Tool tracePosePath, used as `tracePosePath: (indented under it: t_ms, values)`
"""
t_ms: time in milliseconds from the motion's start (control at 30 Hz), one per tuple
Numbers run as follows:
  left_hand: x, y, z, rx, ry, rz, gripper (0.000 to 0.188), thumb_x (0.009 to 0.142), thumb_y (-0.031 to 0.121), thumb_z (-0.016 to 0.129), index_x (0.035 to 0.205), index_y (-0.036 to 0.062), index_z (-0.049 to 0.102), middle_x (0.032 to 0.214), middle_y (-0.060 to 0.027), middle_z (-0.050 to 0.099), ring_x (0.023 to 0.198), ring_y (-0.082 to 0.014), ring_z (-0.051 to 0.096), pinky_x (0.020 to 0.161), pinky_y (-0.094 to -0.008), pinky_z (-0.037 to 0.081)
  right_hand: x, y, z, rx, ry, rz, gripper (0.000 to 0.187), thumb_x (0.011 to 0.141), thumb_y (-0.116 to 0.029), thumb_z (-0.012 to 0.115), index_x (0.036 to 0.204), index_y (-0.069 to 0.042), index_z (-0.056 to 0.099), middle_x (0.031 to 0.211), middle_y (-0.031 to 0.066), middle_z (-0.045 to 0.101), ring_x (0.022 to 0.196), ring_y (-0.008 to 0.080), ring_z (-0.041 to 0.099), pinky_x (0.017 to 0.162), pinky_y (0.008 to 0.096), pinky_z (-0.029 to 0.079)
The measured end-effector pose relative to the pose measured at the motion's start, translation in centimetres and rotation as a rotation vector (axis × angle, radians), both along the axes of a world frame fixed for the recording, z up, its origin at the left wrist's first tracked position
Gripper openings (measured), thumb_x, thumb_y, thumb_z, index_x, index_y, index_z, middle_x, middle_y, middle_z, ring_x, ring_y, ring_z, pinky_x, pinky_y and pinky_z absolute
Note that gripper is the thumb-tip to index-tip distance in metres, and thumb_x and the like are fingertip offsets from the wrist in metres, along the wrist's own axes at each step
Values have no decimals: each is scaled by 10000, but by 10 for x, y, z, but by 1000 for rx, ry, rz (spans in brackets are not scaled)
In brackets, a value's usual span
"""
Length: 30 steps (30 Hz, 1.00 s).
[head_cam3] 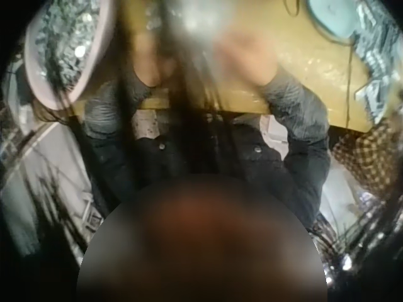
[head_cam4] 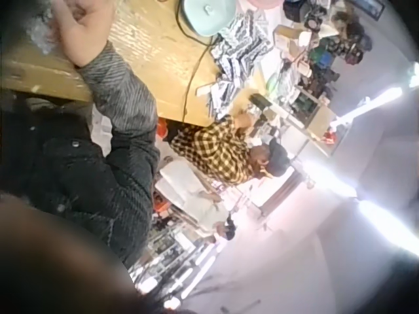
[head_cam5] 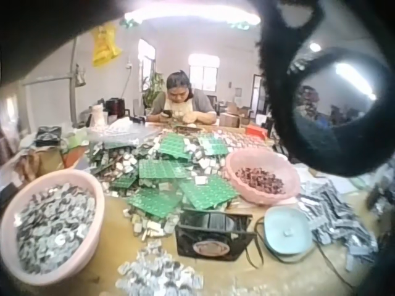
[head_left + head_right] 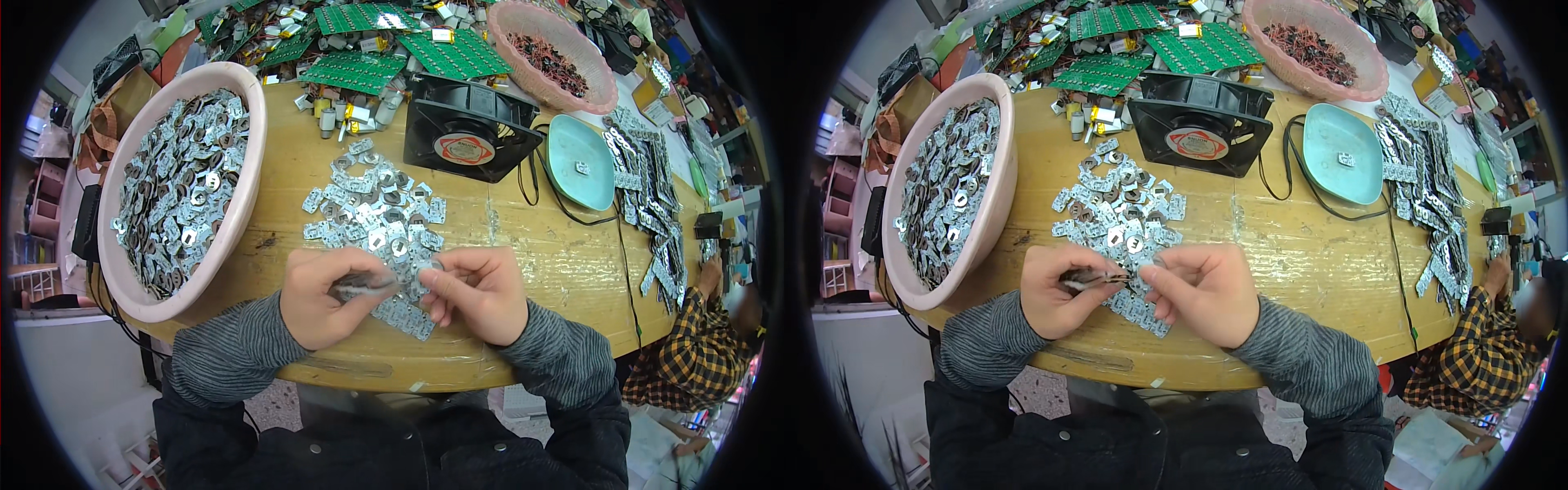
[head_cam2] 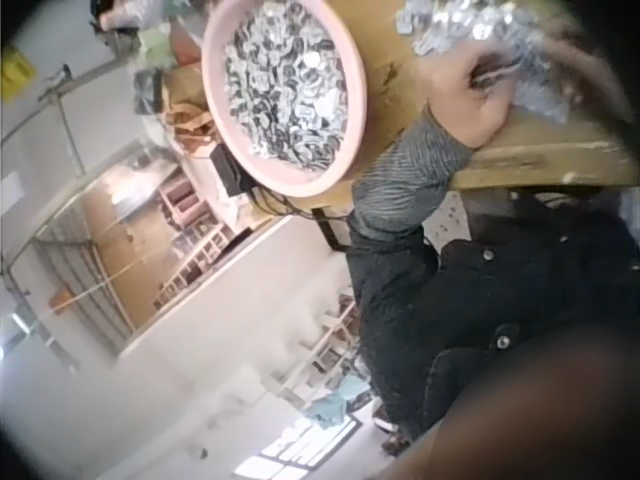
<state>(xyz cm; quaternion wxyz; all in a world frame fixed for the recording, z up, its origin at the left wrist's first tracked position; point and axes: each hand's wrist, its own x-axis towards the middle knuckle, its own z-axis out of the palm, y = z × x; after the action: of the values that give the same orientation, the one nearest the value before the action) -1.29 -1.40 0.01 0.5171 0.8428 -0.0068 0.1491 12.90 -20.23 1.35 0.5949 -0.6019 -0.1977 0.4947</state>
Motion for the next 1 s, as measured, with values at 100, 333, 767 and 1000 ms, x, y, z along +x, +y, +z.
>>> tracePosePath:
  t_ms: [100, 333, 767, 1000]
  values:
    - [-1, 6, -6, 110, -115, -37, 283, 743, -34, 781, 1007, 5, 686, 956, -157, 758, 757, -217, 730, 666, -291, 570, -3, 0, 3, 4, -87, 59, 141, 958, -61, 671, 989, 71, 710, 766, 89, 716, 607, 86, 652, 549, 218, 538]
    - [2, 9, -4, 246, -284, -129, 326, 711, 8, 819, 1009, 2, 686, 980, -173, 756, 781, -265, 742, 674, -327, 593, -5, -2, 3, 42, -269, 84, 147, 953, -40, 665, 1003, 91, 709, 758, 100, 718, 610, 97, 669, 555, 224, 553]
    - [2, 9, -3, 326, -337, -132, 325, 676, 39, 833, 967, 2, 692, 959, -182, 757, 777, -278, 747, 661, -334, 591, -4, -3, 4, 48, -309, 89, 129, 952, -27, 655, 980, 83, 715, 734, 89, 709, 602, 89, 665, 547, 218, 551]
    - [1, 12, -1, 382, -363, -176, 354, 670, 76, 849, 978, 5, 691, 977, -168, 757, 767, -260, 738, 622, -339, 564, -3, -3, 3, 74, -378, 109, 130, 937, -36, 671, 964, 78, 727, 702, 94, 710, 580, 105, 682, 522, 230, 547]
